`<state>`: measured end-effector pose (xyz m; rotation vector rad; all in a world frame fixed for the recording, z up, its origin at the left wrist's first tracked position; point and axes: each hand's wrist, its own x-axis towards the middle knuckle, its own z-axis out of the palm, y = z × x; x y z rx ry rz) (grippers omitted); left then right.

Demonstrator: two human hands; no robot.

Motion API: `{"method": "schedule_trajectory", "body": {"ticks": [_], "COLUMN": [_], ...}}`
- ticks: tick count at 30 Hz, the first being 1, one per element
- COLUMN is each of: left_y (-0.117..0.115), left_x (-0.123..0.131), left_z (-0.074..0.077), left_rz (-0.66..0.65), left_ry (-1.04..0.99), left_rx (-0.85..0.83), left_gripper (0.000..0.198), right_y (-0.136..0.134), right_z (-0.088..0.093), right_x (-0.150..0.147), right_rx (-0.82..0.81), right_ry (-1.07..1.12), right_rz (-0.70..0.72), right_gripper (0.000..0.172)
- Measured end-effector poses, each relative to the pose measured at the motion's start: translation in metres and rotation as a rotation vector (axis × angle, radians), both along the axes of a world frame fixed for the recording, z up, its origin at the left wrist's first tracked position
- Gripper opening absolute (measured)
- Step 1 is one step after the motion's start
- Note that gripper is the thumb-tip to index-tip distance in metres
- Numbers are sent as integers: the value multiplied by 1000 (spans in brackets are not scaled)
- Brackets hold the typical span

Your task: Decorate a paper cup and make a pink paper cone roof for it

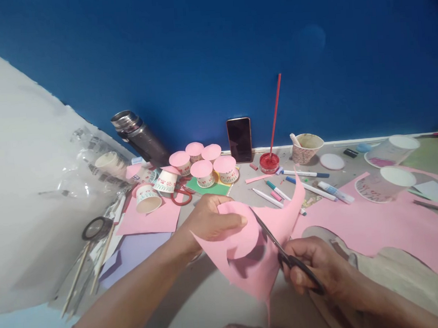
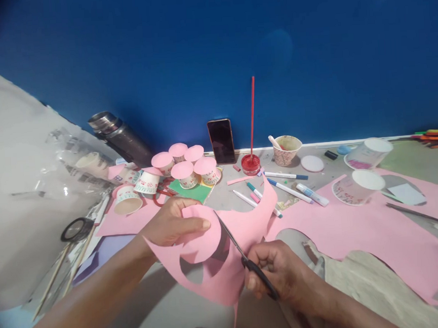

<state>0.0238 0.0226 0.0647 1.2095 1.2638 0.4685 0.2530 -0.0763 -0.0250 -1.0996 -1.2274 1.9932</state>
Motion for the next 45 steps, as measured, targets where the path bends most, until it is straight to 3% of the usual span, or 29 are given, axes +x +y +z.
{"method": "schedule_trajectory", "body": {"ticks": [14, 35, 45], "left_y": [1, 1, 3], "left_x": [0, -1, -4], "left_z": [5, 13, 19], "left_rz": [-4, -77, -167], "left_ry": [8, 102, 86], "left_rx": [-38, -19, -16], "left_gripper": [24, 21, 19], "right_y": [0, -1, -3], "right_z": [4, 5, -1], "right_x": [0, -1, 4], "right_rx": [-61, -37, -13], "right_ry": [10, 9, 47], "right_rz": [-25, -7, 13], "right_gripper": [27, 48, 43]}}
